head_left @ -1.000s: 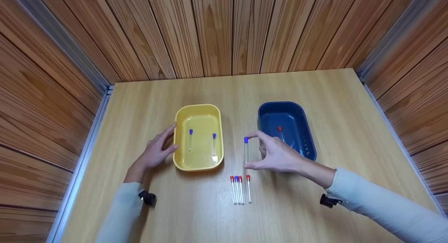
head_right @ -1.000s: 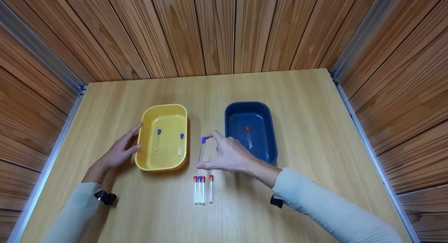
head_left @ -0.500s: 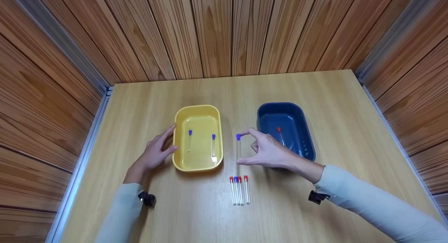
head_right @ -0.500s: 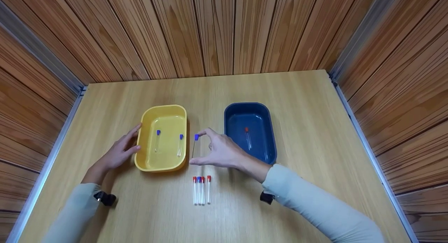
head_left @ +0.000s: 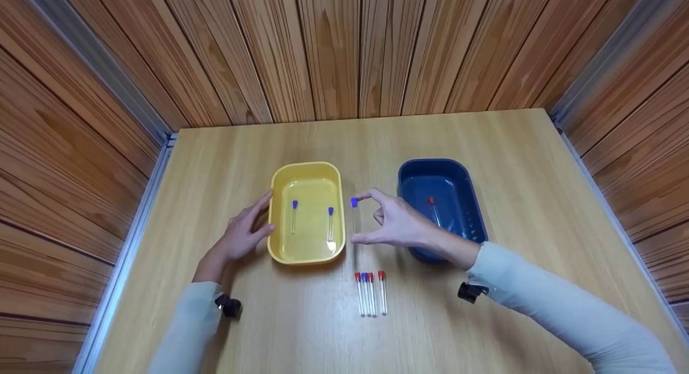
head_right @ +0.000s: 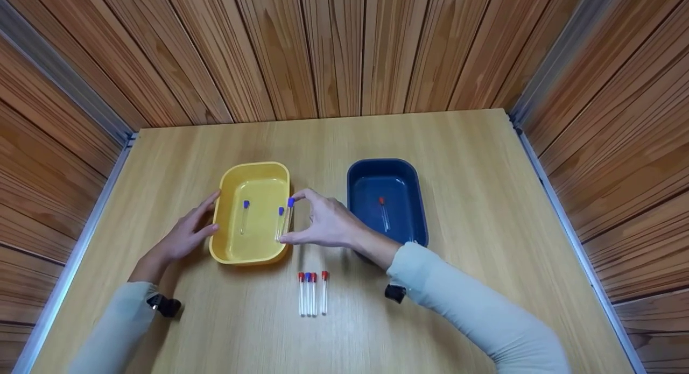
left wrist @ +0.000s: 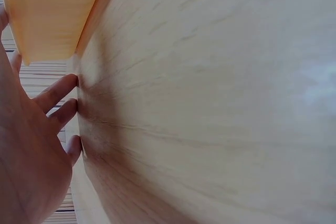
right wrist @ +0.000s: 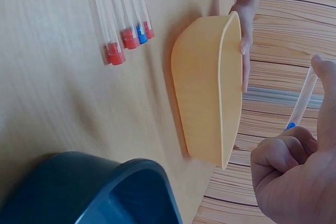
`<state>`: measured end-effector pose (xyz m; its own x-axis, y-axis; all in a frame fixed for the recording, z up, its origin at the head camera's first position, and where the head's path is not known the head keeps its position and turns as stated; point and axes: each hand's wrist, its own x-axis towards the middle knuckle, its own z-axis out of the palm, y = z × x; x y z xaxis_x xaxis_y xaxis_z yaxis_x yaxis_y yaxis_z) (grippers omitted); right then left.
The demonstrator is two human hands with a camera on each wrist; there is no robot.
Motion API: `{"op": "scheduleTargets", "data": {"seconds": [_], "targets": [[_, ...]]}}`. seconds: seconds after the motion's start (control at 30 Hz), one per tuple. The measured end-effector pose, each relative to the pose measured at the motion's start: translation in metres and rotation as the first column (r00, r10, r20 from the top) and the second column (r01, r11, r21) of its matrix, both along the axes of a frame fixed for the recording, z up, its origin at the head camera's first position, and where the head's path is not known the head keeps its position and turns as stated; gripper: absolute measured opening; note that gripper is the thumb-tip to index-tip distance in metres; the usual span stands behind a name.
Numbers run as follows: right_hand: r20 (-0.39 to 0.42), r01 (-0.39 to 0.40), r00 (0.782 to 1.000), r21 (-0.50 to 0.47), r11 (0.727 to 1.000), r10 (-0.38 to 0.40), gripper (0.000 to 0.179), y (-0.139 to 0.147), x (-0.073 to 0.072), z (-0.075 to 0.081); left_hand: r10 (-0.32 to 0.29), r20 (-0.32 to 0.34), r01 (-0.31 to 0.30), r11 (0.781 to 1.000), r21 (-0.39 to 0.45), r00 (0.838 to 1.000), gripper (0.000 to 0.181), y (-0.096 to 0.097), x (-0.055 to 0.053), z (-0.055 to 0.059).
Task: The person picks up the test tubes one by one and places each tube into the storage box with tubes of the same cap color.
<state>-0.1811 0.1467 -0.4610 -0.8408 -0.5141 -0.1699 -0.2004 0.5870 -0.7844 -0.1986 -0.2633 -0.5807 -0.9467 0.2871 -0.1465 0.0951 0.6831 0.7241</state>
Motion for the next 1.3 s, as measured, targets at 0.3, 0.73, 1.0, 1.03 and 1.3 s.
{"op": "scheduleTargets", "data": {"seconds": [0.3, 0.73, 1.0, 1.03, 1.3], "targets": [[-0.018, 0.012, 1.0, -0.048, 0.999, -0.012, 0.083, -0.013, -0.015, -0.004, -0.009, -0.017, 0.008, 1.0, -0.002, 1.0, 0.086, 0.001, 0.001, 0.0], [0.077, -0.014, 0.997, -0.124, 0.992, 0.023, 0.088, -0.039, -0.034, -0.005, -0.005, -0.038, 0.005, 1.0, 0.01, 0.999, 0.086, -0.001, 0.0, -0.003], [0.133, -0.002, 0.991, -0.172, 0.985, 0.025, 0.086, -0.052, -0.046, -0.014, -0.003, -0.032, 0.003, 1.0, 0.006, 0.999, 0.087, -0.001, -0.001, -0.001], [0.138, -0.003, 0.99, -0.183, 0.983, 0.028, 0.087, -0.054, -0.047, -0.015, -0.003, -0.031, 0.003, 1.0, 0.005, 1.0, 0.087, -0.001, -0.001, -0.001], [0.074, -0.046, 0.995, -0.252, 0.967, 0.067, 0.081, -0.074, -0.051, -0.023, -0.006, -0.076, 0.005, 1.0, -0.017, 0.997, 0.085, -0.001, 0.0, -0.003]]}}
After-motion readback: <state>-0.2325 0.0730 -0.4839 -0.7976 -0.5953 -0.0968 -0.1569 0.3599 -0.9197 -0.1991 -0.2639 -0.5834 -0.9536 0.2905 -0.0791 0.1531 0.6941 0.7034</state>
